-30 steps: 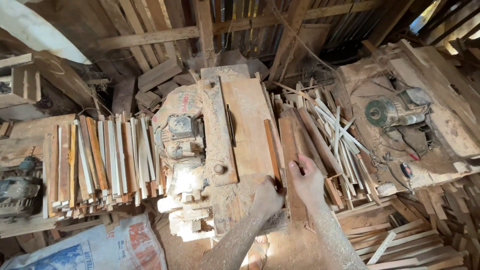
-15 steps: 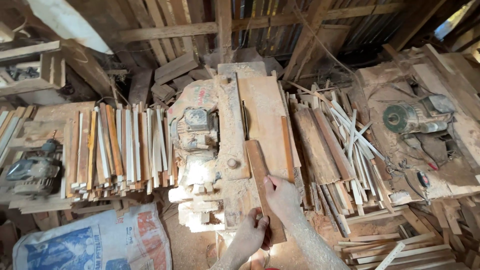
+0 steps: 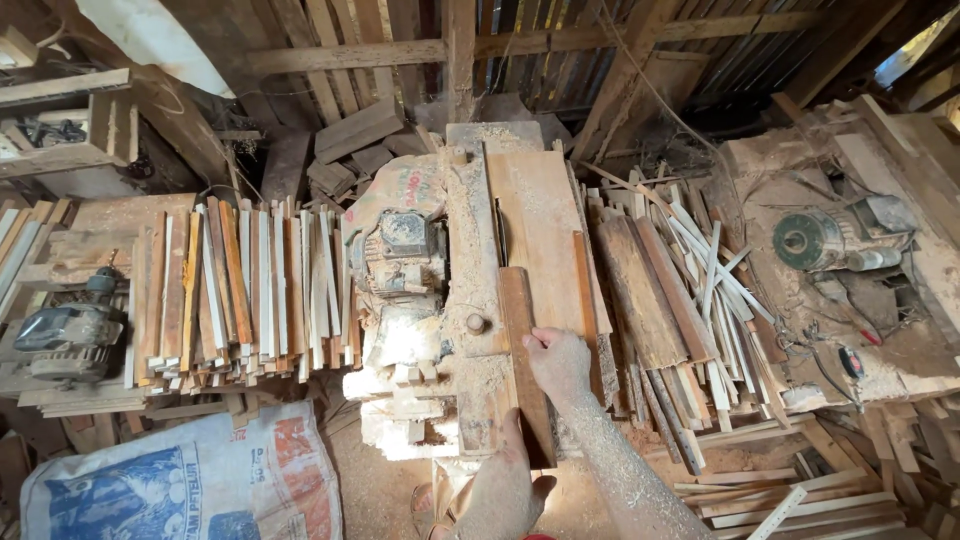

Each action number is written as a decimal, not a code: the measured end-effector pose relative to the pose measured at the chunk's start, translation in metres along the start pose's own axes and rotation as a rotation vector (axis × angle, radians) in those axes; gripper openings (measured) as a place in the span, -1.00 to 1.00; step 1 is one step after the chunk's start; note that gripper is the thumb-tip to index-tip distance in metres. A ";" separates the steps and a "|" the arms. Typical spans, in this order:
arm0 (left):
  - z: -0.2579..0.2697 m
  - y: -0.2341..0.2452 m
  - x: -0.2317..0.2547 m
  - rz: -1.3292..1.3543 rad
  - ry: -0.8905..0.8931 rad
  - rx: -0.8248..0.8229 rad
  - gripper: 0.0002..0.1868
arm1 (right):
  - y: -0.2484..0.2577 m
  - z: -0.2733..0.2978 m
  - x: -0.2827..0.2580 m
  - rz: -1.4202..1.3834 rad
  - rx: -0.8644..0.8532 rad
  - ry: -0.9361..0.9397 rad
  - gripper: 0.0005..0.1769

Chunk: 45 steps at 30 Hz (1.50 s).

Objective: Feeding thin wooden strips through a table saw to trim them

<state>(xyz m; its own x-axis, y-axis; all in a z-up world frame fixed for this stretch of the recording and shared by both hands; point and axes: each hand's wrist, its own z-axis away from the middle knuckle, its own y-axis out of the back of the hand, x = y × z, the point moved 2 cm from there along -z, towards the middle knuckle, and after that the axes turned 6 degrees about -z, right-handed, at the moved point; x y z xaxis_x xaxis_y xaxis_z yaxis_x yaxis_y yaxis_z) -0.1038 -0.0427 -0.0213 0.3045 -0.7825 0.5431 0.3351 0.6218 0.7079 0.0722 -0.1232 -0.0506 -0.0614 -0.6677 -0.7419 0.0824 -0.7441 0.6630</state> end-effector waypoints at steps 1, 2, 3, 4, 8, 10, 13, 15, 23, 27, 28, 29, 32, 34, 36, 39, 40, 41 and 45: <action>-0.003 -0.003 -0.003 -0.001 -0.001 -0.003 0.12 | 0.004 0.002 -0.007 0.000 0.001 -0.003 -0.60; -0.007 -0.007 -0.005 -0.041 -0.019 -0.017 0.13 | 0.007 0.003 -0.014 -0.023 -0.022 -0.036 -0.59; -0.010 -0.011 -0.008 -0.080 -0.037 -0.031 0.13 | 0.011 0.004 -0.020 -0.045 -0.044 -0.069 -0.58; -0.012 -0.011 -0.008 -0.081 -0.037 -0.032 0.13 | 0.010 0.004 -0.021 -0.045 -0.044 -0.070 -0.58; -0.019 -0.011 -0.009 -0.085 -0.031 -0.025 0.11 | 0.010 0.000 -0.024 -0.076 -0.051 -0.072 -0.63; -0.026 -0.014 -0.012 -0.104 -0.032 -0.039 0.15 | 0.009 -0.003 -0.024 -0.082 -0.048 -0.081 -0.64; -0.039 -0.020 -0.018 -0.252 -0.064 -0.061 0.20 | 0.007 -0.010 -0.025 -0.051 -0.037 -0.046 -0.66; -0.043 -0.018 -0.019 -0.228 -0.076 -0.025 0.24 | 0.008 -0.012 -0.030 -0.071 -0.037 -0.035 -0.67; -0.077 -0.002 -0.021 -0.282 -0.098 0.056 0.02 | 0.005 -0.041 -0.040 -0.042 -0.042 -0.102 -0.79; -0.086 0.022 -0.010 -0.337 -0.005 0.052 -0.10 | 0.012 -0.045 -0.061 -0.123 -0.057 -0.197 -0.57; -0.088 0.025 -0.011 -0.340 -0.006 0.052 -0.10 | 0.012 -0.042 -0.050 -0.125 -0.056 -0.198 -0.57; -0.089 0.027 -0.011 -0.269 -0.065 0.071 -0.08 | 0.010 -0.038 -0.042 -0.042 -0.129 -0.118 -0.83; -0.094 0.046 -0.003 -0.165 -0.095 0.057 -0.05 | 0.015 -0.025 -0.034 0.025 -0.165 -0.032 -0.66; -0.095 0.054 0.001 -0.137 -0.069 0.013 -0.07 | 0.016 -0.021 -0.031 0.006 -0.126 -0.037 -0.70; -0.101 0.062 0.004 -0.157 -0.074 0.045 -0.04 | 0.012 -0.031 -0.028 0.016 -0.091 -0.096 -0.66; -0.114 0.066 0.003 -0.091 -0.089 0.078 -0.15 | 0.010 -0.041 -0.035 0.020 -0.093 -0.107 -0.63; -0.119 0.066 0.003 -0.092 -0.090 0.077 -0.15 | 0.007 -0.046 -0.032 0.020 -0.092 -0.108 -0.63; -0.124 0.067 0.004 -0.143 -0.084 0.079 -0.12 | 0.004 -0.051 -0.030 0.031 -0.080 -0.109 -0.60; -0.139 0.081 0.016 -0.301 0.002 -0.016 -0.04 | -0.024 -0.087 0.004 0.070 -0.034 -0.135 -0.55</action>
<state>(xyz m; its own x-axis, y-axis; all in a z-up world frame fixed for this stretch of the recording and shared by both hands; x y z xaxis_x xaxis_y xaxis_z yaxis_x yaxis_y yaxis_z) 0.0522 -0.0003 -0.0185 0.1911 -0.9315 0.3094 0.4242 0.3627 0.8297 0.1565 -0.1063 -0.0778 -0.1870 -0.7163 -0.6723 0.1247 -0.6961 0.7070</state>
